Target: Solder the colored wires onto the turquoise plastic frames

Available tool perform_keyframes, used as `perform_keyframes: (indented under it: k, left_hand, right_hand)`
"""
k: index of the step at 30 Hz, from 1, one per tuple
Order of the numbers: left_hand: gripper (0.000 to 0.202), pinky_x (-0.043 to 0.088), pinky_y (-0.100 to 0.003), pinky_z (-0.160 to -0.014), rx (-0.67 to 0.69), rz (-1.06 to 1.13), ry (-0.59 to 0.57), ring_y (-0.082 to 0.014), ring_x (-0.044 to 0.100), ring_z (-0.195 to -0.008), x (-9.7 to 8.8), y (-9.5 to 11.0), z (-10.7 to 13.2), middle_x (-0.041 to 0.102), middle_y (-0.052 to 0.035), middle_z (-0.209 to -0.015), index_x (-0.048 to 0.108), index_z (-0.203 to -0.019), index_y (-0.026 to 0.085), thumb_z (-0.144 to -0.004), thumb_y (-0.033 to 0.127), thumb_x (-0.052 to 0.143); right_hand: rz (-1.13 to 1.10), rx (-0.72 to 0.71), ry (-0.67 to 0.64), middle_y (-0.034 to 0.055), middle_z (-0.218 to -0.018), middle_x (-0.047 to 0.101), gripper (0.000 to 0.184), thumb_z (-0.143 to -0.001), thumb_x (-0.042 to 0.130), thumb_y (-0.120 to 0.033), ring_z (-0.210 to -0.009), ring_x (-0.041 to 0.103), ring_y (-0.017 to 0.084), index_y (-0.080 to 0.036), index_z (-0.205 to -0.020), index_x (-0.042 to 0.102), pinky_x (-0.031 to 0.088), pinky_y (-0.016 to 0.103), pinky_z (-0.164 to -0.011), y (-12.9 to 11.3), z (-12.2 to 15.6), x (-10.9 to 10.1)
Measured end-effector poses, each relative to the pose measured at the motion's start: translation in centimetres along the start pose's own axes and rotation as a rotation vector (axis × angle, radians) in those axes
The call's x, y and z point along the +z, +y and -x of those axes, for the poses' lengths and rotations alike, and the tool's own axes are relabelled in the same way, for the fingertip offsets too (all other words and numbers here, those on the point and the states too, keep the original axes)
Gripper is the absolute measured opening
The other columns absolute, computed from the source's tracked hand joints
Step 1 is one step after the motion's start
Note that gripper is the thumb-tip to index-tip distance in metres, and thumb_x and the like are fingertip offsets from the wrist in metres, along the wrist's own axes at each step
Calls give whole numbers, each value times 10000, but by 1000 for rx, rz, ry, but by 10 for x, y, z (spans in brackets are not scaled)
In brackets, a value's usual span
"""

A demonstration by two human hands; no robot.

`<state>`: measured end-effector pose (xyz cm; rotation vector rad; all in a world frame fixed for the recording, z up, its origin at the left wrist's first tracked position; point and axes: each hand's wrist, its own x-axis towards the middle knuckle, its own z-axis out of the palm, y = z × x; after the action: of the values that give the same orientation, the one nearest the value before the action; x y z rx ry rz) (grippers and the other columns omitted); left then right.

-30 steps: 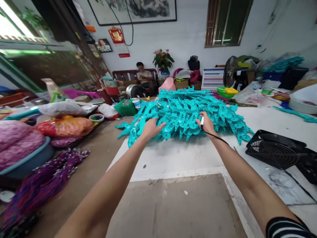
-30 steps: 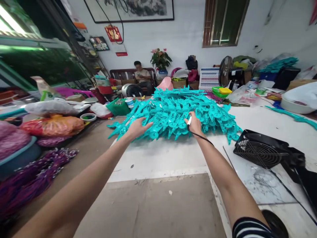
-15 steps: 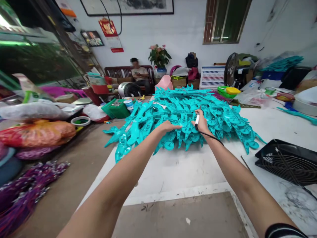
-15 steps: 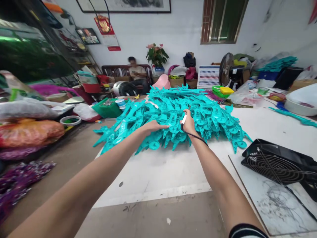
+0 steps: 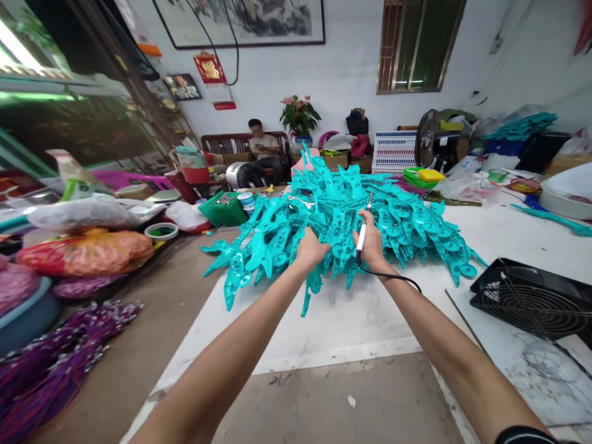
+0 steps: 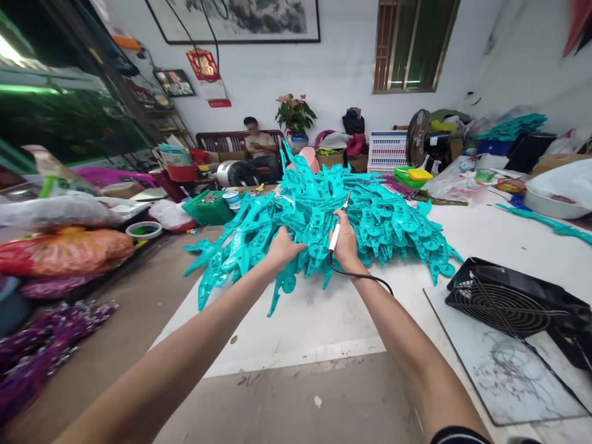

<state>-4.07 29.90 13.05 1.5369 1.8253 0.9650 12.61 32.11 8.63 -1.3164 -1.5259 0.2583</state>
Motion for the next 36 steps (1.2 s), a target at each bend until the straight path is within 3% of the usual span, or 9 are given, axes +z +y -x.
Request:
perform_keyframes:
  k: [6, 11, 17, 21, 24, 27, 30, 33, 36]
  left_hand:
    - [617, 504, -375, -944, 81, 96, 50, -289, 667, -1101, -2, -9, 33, 712, -118, -1123, 452, -1206, 192, -673, 158, 761]
    - [522, 517, -383, -943, 225, 383, 49, -271, 667, -1096, -16, 2, 68, 702, -108, -1130, 445, -1157, 194, -698, 120, 682]
    - [403, 524, -350, -925, 404, 679, -26, -248, 645, -1134, -39, 43, 148, 673, -76, -1105, 422, -1065, 209, -735, 177, 651]
    - [449, 530, -354, -935, 407, 916, -198, -246, 654, -1116, -31, 49, 236, 676, -70, -1093, 433, -1099, 224, -731, 231, 690]
    - [473, 526, -358, -962, 254, 1009, -358, -238, 666, -1092, -16, 27, 307, 685, -89, -1117, 459, -1162, 231, -765, 286, 709]
    - [536, 509, -380, -1011, 16, 1008, -483, -268, 641, -1167, -1, -15, 361, 669, -134, -1199, 477, -1206, 225, -763, 350, 752]
    - [694, 495, -406, -1046, -221, 992, -485, -303, 586, -1264, 8, -62, 387, 599, -160, -1354, 463, -1235, 233, -665, 373, 833]
    - [781, 504, -417, -1038, -333, 955, -418, -307, 605, -1245, 12, -97, 384, 611, -156, -1356, 460, -1238, 229, -592, 373, 875]
    - [785, 537, -451, -982, -358, 885, -344, -322, 683, -1109, 16, -111, 366, 714, -137, -1169, 498, -1178, 204, -529, 373, 905]
  right_hand:
    - [-9, -63, 19, 62, -1293, 633, 561, -754, 486, -162, -1026, 658, 222, -257, -1306, 485, 514, 371, -925, -24, 20, -10]
    - [-35, -131, 75, 92, -1399, 575, 539, -775, 497, -148, -1192, 616, 240, -234, -1305, 451, 487, 394, -1020, -54, 32, -35]
    - [21, -470, 233, 63, -1432, 548, 435, -846, 542, -143, -1319, 540, 212, -274, -1250, 444, 475, 398, -1076, -125, 61, -134]
    - [191, -527, 250, 52, -1463, 526, 460, -871, 587, -134, -1352, 516, 206, -283, -1282, 443, 460, 419, -1110, -171, 135, -215]
    - [312, -410, 274, 32, -1451, 552, 502, -869, 643, -199, -1303, 564, 202, -347, -1308, 450, 534, 375, -1022, -176, 209, -248]
    - [333, -248, 248, 63, -1367, 620, 465, -856, 662, -276, -1151, 665, 234, -340, -1277, 474, 596, 390, -877, -148, 279, -247]
    - [207, -36, 144, 110, -1341, 631, 397, -872, 604, -322, -1194, 642, 265, -275, -1244, 477, 554, 445, -952, -106, 329, -222]
    - [72, 100, 12, 111, -1305, 645, 441, -831, 621, -279, -1180, 646, 257, -263, -1247, 477, 560, 419, -932, -69, 350, -188]
    - [22, 127, -79, 112, -1271, 649, 474, -793, 627, -229, -1146, 653, 253, -243, -1247, 492, 562, 411, -915, -50, 347, -159]
